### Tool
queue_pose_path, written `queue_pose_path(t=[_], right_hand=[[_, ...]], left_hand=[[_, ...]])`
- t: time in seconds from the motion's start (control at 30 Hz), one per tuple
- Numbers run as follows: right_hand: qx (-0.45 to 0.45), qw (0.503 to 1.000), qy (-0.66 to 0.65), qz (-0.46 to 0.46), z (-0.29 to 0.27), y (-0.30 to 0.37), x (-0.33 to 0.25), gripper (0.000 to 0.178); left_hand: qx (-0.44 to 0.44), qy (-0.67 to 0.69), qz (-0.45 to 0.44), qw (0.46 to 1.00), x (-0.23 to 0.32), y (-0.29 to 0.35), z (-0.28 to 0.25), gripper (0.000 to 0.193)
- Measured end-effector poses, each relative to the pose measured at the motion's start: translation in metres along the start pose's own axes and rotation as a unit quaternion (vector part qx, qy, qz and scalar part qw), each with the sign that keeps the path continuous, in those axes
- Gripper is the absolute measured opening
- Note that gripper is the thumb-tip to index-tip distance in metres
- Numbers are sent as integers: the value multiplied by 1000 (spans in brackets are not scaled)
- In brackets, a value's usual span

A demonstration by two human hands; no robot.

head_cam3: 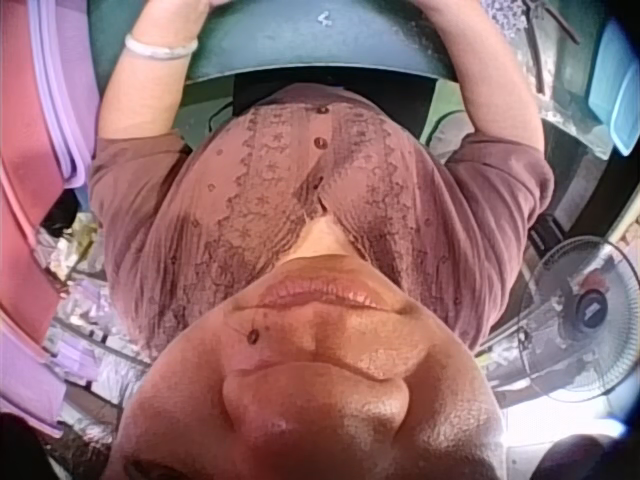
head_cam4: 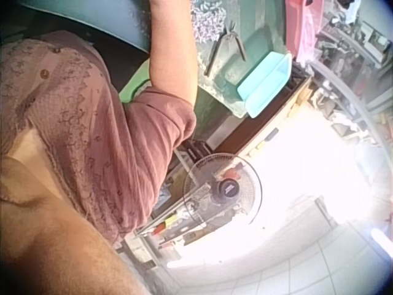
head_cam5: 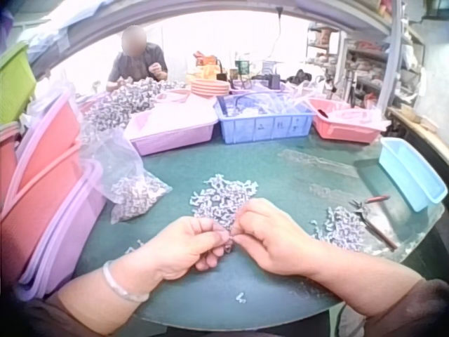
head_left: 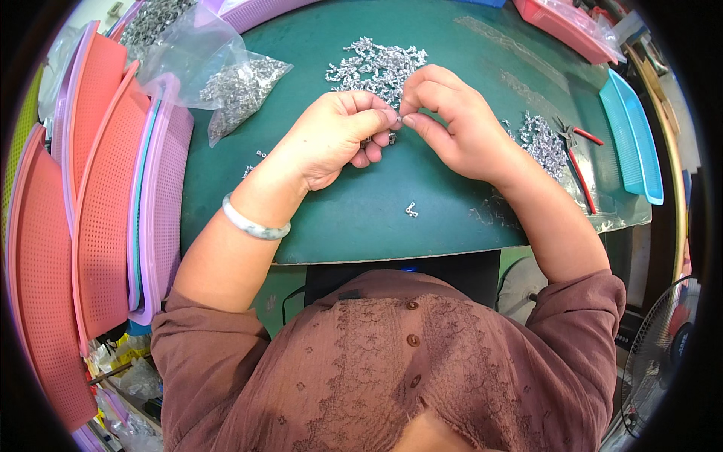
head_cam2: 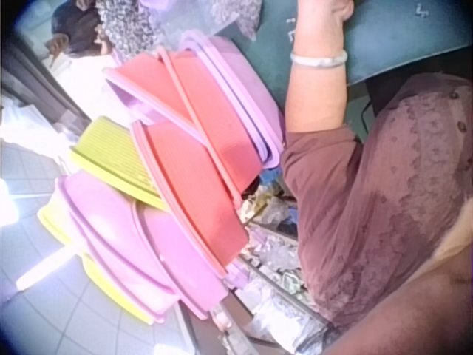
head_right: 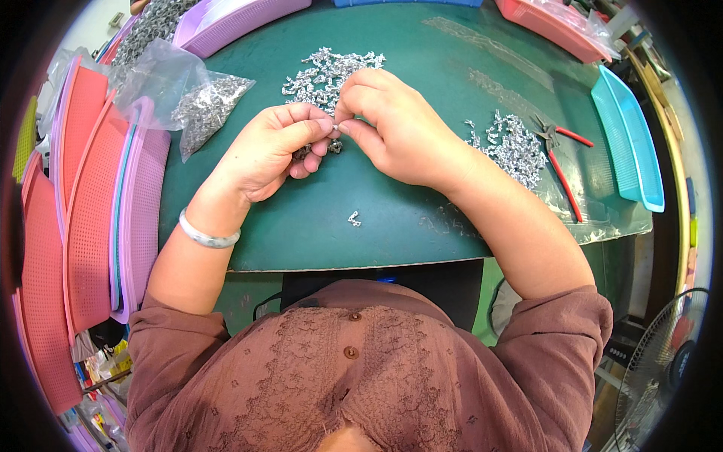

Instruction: The person sits at a green workbench and assembles small silver metal components by hand. They pick up individual pieces from a pile, connect them together, and place the assembled parts back onto the table. The workspace includes colorful plastic baskets and a pair of pliers nearby.

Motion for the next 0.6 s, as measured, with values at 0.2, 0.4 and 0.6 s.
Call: queue_pose_path(t=[0.2,0.4,0.6], right_hand=[[-10,997,39,67,7,6,24,13],[-48,991,119,42,11,10,20,8],[-64,990,117,51,14,10,22,3]], left_hand=[[-1,-4,12,1000,3,-1,-2,9],[1,-30,30,999,3,-2,-1,11],[7,-57,44,997,4,-1,0,12]])
Point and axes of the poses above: each hand's wrist, its own y-axis away from the middle knuckle, its own z-axis out of the palm, x = y × z, the point moved 7 cm from there along -y, towards the middle knuckle, and after that the axes turned 15 degrees about y, right-handed, at the moved point
